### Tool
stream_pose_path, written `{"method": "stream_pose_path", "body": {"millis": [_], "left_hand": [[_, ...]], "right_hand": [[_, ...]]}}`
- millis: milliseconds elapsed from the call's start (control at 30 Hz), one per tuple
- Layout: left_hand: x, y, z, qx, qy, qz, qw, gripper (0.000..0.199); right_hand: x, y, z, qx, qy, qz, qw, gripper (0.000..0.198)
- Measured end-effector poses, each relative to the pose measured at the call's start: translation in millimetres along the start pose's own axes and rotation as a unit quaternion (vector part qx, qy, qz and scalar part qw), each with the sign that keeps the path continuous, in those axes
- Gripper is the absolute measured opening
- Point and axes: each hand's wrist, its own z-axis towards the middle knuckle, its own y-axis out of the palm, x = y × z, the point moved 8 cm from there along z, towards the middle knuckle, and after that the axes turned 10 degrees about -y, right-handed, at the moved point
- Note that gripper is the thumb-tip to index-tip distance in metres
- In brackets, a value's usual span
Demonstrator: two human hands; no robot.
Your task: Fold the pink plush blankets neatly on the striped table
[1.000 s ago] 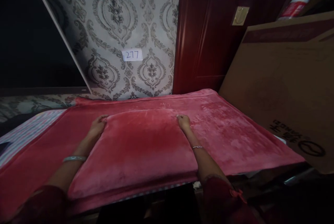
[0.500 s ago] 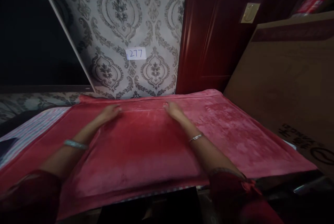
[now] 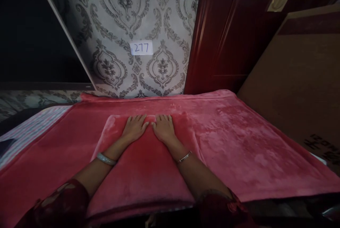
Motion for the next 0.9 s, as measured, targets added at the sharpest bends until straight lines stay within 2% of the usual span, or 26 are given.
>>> {"method": "stream_pose_path", "body": {"millis": [133, 500, 900], "left_hand": [[1.9, 1.7, -0.3, 0.015, 0.001, 0.014, 1.000, 0.051], [3.4, -0.6, -3.7, 0.008, -0.007, 0.018, 1.000, 0.051], [-4.1, 1.1, -0.5, 0.002, 0.002, -0.016, 1.000, 0.050]], "right_hand": [[-1.3, 0.6, 0.9, 0.000, -0.002, -0.001, 1.000, 0.047], [-0.2, 2.3, -0.4, -0.004, 0.005, -0.011, 1.000, 0.046], [0.1, 4.3, -0.1, 0.016, 0.003, 0.011, 1.000, 0.045]]}}
